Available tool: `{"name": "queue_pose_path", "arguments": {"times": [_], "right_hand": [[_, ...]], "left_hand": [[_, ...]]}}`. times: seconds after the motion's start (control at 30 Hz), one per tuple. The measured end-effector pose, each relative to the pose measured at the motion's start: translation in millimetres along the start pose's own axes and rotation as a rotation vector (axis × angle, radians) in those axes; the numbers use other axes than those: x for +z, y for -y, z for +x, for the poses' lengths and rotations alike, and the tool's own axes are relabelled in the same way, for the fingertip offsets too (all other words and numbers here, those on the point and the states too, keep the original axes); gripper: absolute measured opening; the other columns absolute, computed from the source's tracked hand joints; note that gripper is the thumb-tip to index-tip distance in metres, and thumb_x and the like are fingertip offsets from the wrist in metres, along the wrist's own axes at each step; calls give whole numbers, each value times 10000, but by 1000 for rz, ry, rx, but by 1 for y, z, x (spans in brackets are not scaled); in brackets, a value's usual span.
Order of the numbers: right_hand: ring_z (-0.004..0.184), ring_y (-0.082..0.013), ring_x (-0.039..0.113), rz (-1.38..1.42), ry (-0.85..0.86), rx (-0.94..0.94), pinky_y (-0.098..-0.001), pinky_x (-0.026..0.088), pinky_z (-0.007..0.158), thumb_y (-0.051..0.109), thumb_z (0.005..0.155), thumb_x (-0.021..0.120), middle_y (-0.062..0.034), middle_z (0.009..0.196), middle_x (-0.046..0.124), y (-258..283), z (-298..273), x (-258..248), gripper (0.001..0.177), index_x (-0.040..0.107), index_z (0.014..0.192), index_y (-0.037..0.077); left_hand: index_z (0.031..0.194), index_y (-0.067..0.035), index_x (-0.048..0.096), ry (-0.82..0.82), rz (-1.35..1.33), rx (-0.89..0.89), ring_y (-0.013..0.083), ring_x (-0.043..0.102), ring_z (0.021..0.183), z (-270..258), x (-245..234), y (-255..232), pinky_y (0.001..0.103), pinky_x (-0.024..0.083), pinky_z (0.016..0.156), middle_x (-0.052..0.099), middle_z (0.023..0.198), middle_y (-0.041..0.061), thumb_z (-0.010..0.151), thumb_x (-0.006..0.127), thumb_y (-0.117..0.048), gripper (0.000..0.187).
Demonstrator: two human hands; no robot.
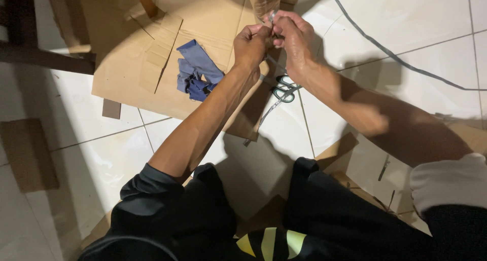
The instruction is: Wrapping furniture legs with cardboard and securing them with tape and ties for protection.
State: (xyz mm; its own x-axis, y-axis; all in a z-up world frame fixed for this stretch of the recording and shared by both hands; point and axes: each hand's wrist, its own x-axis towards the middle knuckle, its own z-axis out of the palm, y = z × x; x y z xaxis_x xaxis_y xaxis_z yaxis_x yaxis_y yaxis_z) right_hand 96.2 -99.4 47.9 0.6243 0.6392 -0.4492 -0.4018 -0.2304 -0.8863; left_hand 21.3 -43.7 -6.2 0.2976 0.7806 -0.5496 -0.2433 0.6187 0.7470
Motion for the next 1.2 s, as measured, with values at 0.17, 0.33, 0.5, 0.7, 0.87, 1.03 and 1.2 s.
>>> {"name": "queue_pose_path", "arguments": {"times": [0.17,0.33,0.5,0.7,0.87,1.03,1.2], "right_hand": [[851,-62,703,-33,6,-20,-207,501,692,202,842,735,-4,976,841,19,-6,7,252,661,1072,131],[825,-148,694,-78,7,-220,-267,521,780,117,812,849,-80,860,753,7,-3,5,353,557,1007,153],[754,-87,681,-258,-50,-236,-229,495,741,163,806,800,19,782,748,13,-4,8,241,608,949,189],[787,-106,716,-246,-44,-196,-257,570,669,117,839,786,-11,836,756,10,2,8,139,687,932,147],[754,-112,690,-268,-37,-129,-212,582,515,140,888,762,-49,892,739,-5,9,5,155,680,1004,79],[686,-186,642,-786,-140,-663,-394,446,597,298,962,601,17,823,695,7,-20,-6,115,585,1004,192],[655,-125,585,-322,87,-658,-250,525,471,166,1033,479,-76,848,642,-6,-1,-13,87,471,973,103]], "left_hand": [[931,-44,681,32,41,21,127,604,514,0,0,-4,263,376,411,744,741,114,897,738,-134,111],[992,-10,663,95,-47,29,140,601,553,8,-9,4,270,482,487,682,756,102,901,733,-5,115],[967,-33,649,65,-26,90,146,609,616,11,-11,11,285,495,555,675,756,93,859,737,-37,140],[954,-21,652,126,37,148,163,635,671,-2,-14,-2,304,584,635,656,759,94,878,740,-37,117],[960,-34,652,178,133,272,152,666,708,5,-23,1,298,583,634,711,841,99,875,683,-30,91],[901,-94,641,407,265,481,92,623,623,-1,-32,-16,244,534,592,693,719,34,895,789,-200,181],[863,-109,666,366,577,651,73,574,654,-20,-33,-38,251,460,577,654,715,-29,930,688,-371,272]]}}
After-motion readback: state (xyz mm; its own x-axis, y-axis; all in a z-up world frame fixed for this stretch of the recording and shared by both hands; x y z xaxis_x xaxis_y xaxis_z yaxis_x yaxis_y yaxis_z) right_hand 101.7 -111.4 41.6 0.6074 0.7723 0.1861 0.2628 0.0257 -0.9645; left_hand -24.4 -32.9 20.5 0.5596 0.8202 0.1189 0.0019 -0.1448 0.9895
